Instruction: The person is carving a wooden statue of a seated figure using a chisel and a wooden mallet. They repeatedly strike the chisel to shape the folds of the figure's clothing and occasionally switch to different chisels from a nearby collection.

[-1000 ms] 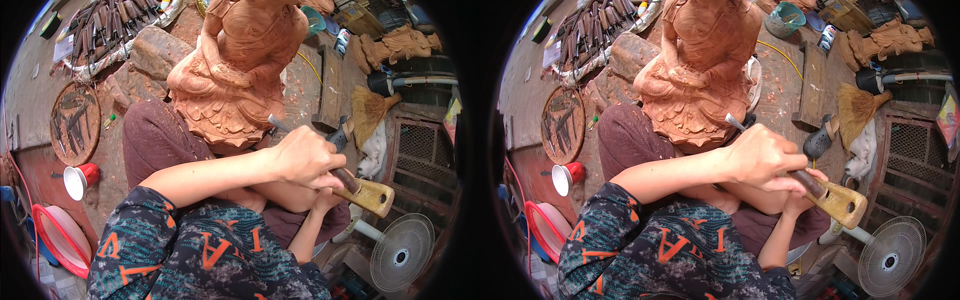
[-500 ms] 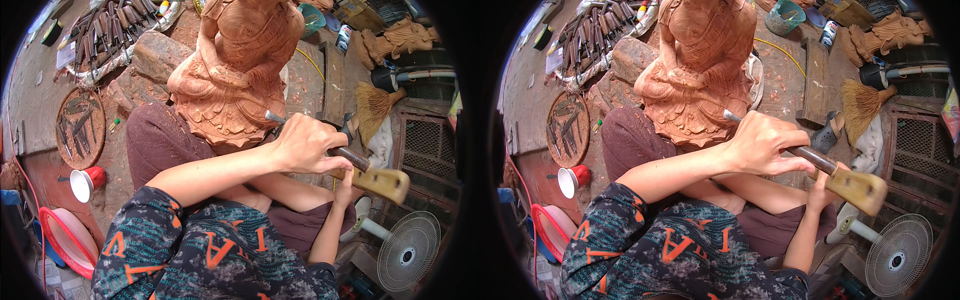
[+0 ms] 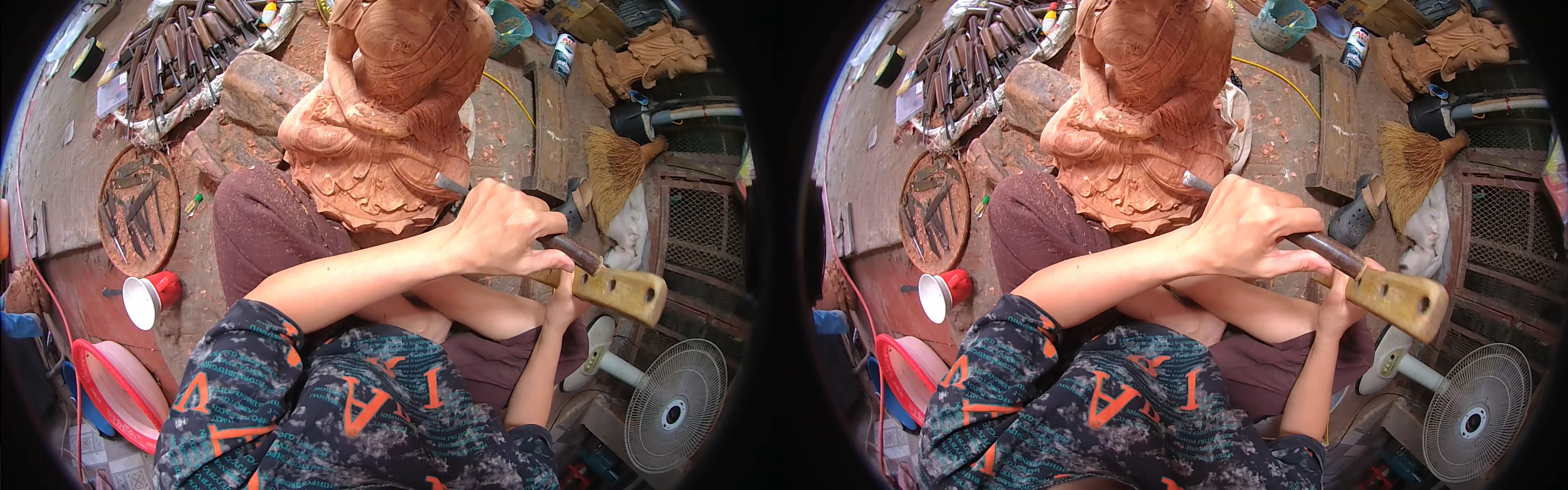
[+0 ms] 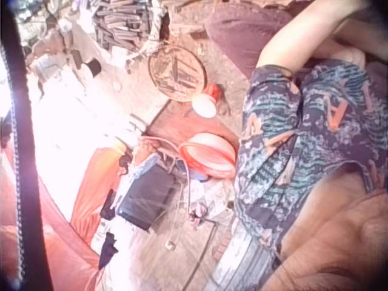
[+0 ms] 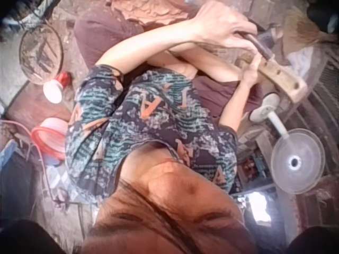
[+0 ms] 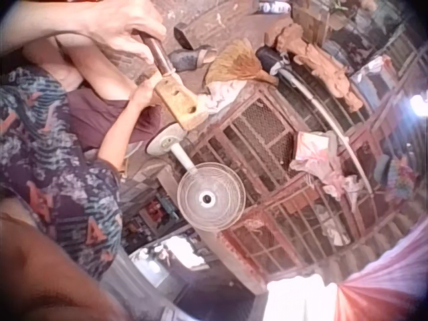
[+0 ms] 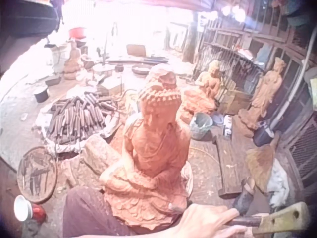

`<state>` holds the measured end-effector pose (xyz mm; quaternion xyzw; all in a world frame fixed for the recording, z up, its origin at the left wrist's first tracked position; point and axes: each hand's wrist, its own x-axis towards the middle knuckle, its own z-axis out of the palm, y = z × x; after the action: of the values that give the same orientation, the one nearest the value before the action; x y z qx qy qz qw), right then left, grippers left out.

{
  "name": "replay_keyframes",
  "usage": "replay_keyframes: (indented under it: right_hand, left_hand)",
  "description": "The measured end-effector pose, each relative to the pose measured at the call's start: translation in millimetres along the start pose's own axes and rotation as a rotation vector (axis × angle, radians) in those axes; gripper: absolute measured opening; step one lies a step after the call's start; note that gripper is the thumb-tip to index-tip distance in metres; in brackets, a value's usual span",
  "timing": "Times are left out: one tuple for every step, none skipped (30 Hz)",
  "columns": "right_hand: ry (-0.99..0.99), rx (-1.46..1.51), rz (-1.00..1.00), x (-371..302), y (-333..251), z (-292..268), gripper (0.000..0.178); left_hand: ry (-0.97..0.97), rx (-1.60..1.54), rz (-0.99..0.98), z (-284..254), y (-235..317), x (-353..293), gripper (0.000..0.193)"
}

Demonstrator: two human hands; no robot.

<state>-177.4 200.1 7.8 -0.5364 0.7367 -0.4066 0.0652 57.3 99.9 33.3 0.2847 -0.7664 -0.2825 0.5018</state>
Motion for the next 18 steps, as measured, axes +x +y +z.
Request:
replay_keyframes:
  right_hand:
    - [-0.01, 0.047, -0.021, 0, -2, 0, 0.03]
    - [0.022, 0.028, -0.024, -2, -7, 3, 0.028]
    - [0.055, 0.008, -0.028, -6, -15, 9, 0.025]
    - [0.088, -0.012, -0.031, -8, -18, 11, 0.022]
    - [0.075, 0.051, 0.041, -8, -17, 12, 0.019]
    - [0.066, 0.077, 0.016, -7, -19, 12, 0.019]
    - [0.057, 0.104, -0.008, -4, -24, 11, 0.018]
    - [0.056, 0.126, -0.029, -4, -26, 10, 0.018]
    - [0.006, 0.139, -0.166, -4, -24, 8, 0.016]
    - [-0.039, 0.28, -0.046, -7, -27, 12, 0.013]
    - [-0.03, 0.197, -0.084, -7, -23, 12, 0.014]
    - [-0.022, 0.114, -0.121, -6, -20, 13, 0.014]
    - [0.016, 0.13, -0.143, -5, -21, 14, 0.014]
    - [0.051, 0.151, -0.164, -3, -25, 17, 0.015]
    - [0.086, 0.171, -0.186, -2, -27, 19, 0.015]
    - [0.107, 0.249, -0.145, -3, -29, 19, 0.015]
    - [0.129, 0.33, -0.103, -4, -30, 20, 0.016]
    - [0.15, 0.41, -0.061, -5, -30, 21, 0.016]
  left_hand:
    - [-0.013, 0.019, 0.0, 0, 0, -2, 0.037]
    - [-0.028, 0.038, 0.007, 2, -1, -2, 0.037]
    - [-0.043, 0.056, 0.013, 3, -2, -2, 0.037]
    - [-0.066, 0.079, -0.013, 5, -1, -4, 0.037]
    - [-0.085, 0.106, -0.045, 6, 1, -8, 0.037]
    - [-0.106, 0.133, -0.077, 7, 3, -11, 0.037]
    - [-0.117, 0.132, -0.062, 6, 4, -13, 0.037]
    - [-0.134, 0.125, -0.043, 6, 5, -14, 0.037]
    - [-0.151, 0.118, -0.023, 6, 6, -14, 0.037]
    - [-0.138, 0.098, 0.023, 5, 6, -13, 0.037]
    - [-0.123, 0.076, 0.07, 3, 7, -11, 0.037]
    - [-0.109, 0.053, 0.117, 3, 8, -9, 0.037]
    - [-0.052, 0.022, 0.131, 7, 3, -9, 0.037]
    - [-0.057, 0.02, 0.133, 6, 2, -8, 0.037]
    - [-0.061, 0.018, 0.135, 4, 1, -7, 0.037]
    - [-0.065, 0.015, 0.137, 3, 1, -6, 0.037]
    - [-0.067, 0.022, 0.138, 3, 0, -6, 0.037]
    - [-0.069, 0.028, 0.138, 3, -1, -7, 0.036]
